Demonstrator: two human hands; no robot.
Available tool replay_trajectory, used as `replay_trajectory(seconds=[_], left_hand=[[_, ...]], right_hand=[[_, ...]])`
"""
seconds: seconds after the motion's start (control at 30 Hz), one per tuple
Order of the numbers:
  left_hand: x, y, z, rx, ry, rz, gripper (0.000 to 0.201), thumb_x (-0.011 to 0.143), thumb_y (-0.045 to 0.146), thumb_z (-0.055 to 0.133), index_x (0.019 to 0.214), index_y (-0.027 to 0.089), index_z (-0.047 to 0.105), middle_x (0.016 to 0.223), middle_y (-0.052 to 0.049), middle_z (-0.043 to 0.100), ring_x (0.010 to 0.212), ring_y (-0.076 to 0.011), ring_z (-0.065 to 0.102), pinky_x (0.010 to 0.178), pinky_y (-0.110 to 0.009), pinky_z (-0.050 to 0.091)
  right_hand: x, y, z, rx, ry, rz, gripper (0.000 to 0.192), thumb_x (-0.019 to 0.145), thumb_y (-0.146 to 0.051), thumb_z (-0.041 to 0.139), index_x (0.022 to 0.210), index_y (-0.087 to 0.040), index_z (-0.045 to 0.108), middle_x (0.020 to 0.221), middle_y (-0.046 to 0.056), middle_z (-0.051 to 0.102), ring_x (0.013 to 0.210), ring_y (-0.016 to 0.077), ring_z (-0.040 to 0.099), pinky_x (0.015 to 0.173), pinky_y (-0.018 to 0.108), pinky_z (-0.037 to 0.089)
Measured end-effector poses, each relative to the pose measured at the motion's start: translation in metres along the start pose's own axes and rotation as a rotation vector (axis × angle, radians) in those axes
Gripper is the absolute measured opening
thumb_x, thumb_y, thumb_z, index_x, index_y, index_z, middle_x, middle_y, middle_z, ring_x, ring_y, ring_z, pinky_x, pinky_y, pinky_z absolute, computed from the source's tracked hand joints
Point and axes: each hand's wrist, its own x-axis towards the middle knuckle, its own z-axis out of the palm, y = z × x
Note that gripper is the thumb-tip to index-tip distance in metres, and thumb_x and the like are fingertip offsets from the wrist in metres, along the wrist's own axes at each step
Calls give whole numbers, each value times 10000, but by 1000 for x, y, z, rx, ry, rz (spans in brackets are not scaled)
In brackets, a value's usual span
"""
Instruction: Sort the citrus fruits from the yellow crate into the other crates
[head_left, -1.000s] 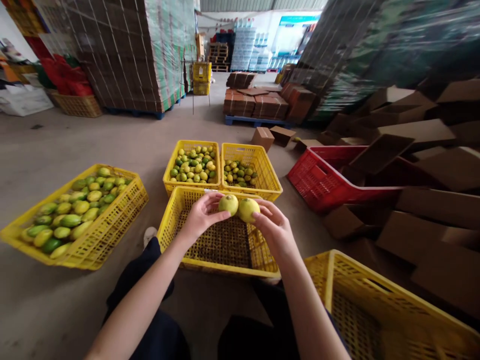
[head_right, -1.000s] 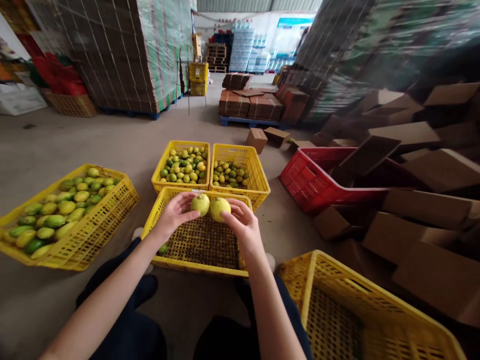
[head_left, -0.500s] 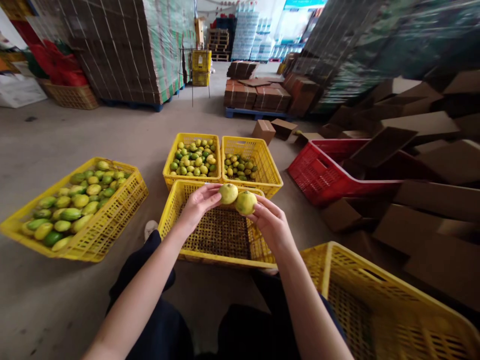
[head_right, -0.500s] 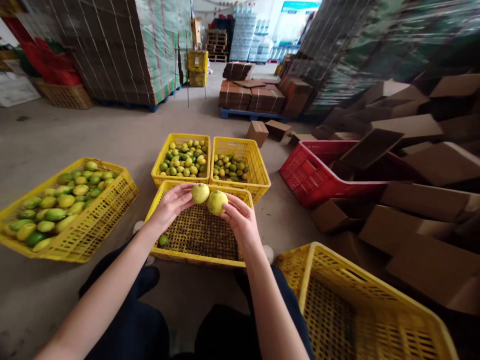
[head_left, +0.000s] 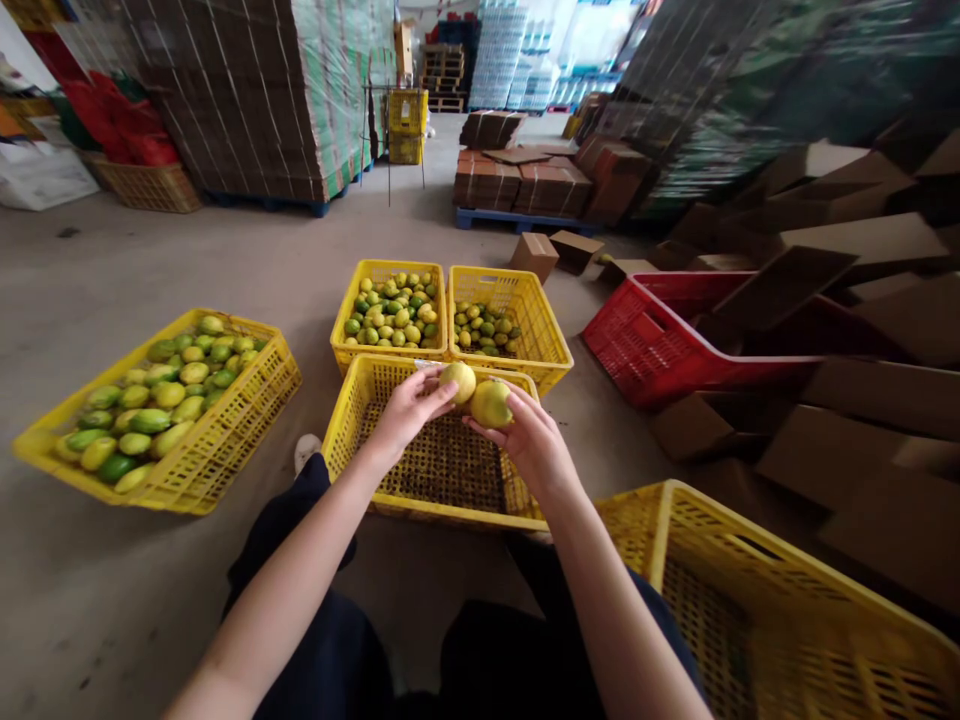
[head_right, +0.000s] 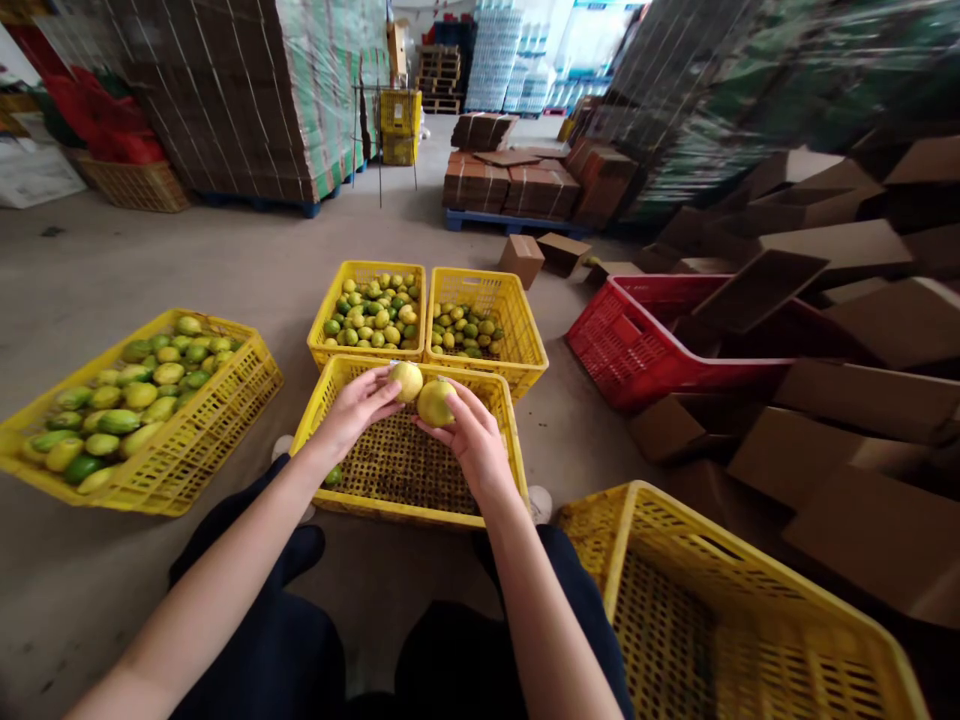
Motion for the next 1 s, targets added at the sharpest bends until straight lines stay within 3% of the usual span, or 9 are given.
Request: replay_trajectory(seconds=[0.17,0.33,0.43,0.53,0.67,0.77,0.87,1.0], left_hand=[[1,-1,2,-123,-26,-111,195,812,251,682,984,160,687,960,-83,720,938,-213,681,886,-367,540],[-3,-3,6,-36,-70,-66,248,745,268,763,959,154,711,1022,-85,702,965,-209,647,843,-316,536],[-1,-1,6,-60,-4,-96,232,766,269,743,955,149,684,942,-69,694,804,-158,659,739,-269,542],[2,2,5,-151,60,-202,245,893,354,565,975,139,648,770,-60,689,579,-114,623,569,-212,503],[2,7,5,-198,2,-272,434,936,462,419,850,106,653,582,-59,632,460,-104,558,463,-188,444],[-1,8,7,-251,4,-264,401,881,487,521,772,116,626,590,-36,612,450,-85,540,433,-176,426],[-4,6,8,-322,-4,-221,299,772,411,686,746,132,581,664,1,603,400,-29,464,349,-140,300],[-3,2,5,-328,-34,-250,287,772,401,682,768,131,588,616,10,574,356,-16,417,320,-132,233]], right_hand=[[-3,2,5,-52,-3,20,405,588,-370,865,939,-216,733,951,21,715,832,195,670,750,373,627],[-4,4,4,-77,15,39,394,626,-421,834,932,-206,713,841,18,706,699,158,640,624,287,565],[-3,5,4,-48,29,19,278,658,-391,803,822,-193,697,782,9,691,686,136,613,598,232,504],[1,6,3,43,30,54,192,690,-358,734,762,-188,681,799,34,700,711,163,616,561,244,486],[6,7,-1,137,10,113,215,734,-336,582,835,-177,685,858,74,716,692,196,631,590,316,518],[8,9,-2,146,-34,175,260,727,-343,544,866,-166,675,764,82,705,630,201,630,579,333,513],[7,11,0,147,-41,180,233,754,-385,570,835,-184,656,758,60,696,593,174,610,527,300,485],[4,14,5,139,-27,143,221,730,-412,689,740,-197,635,700,7,651,529,117,554,420,222,392]])
